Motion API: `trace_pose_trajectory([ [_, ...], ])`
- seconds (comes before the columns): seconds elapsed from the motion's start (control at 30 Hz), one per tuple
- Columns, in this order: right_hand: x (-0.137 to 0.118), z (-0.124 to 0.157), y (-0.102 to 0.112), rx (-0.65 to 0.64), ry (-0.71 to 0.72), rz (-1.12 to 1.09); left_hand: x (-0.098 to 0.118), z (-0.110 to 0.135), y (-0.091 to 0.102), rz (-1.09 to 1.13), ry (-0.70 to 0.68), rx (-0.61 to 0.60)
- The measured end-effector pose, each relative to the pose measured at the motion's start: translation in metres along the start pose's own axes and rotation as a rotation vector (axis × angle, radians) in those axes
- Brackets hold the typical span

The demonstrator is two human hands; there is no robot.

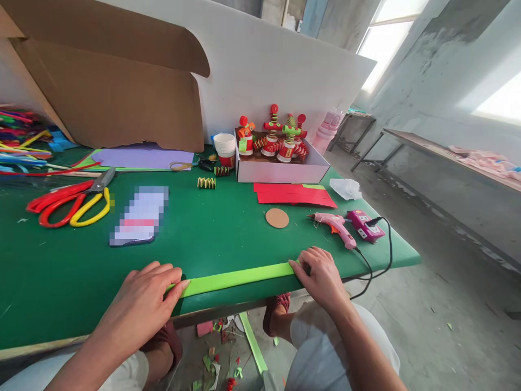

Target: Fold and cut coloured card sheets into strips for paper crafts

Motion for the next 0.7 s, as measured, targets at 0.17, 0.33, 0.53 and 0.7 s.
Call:
trace_pose_trajectory([
  [0.17, -0.0021, 0.0006, -0.0018, -0.008, 0.000, 0.036, 0.0002, -0.0005, -0.0009, -0.011, 0.010, -0.018],
  [0.33, -0.0029, 0.0006, -0.0022, -0.025, 0.003, 0.063, -0.0025, 0.0010, -0.0032, -0.008, 0.030, -0.038],
  [0.53, -0.0033, 0.0014, -0.0035, -0.022, 0.006, 0.078, -0.0002, 0.0000, -0.0022, -0.014, 0.018, -0.024],
  [0.7, -0.0035, 0.0024, -0.0050, -0.014, -0.003, 0.096, 0.0027, 0.0019, -0.0029, -0.081, -0.001, -0.016],
])
Point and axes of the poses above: each hand's wrist, its own z-axis away from the middle knuckle, its own y-axis out of the back of the hand, x = y × z, the point moved 4 cm from there along -z, towards the middle knuckle, and after that the axes turned 1 degree about z, right-handed, at the moved point
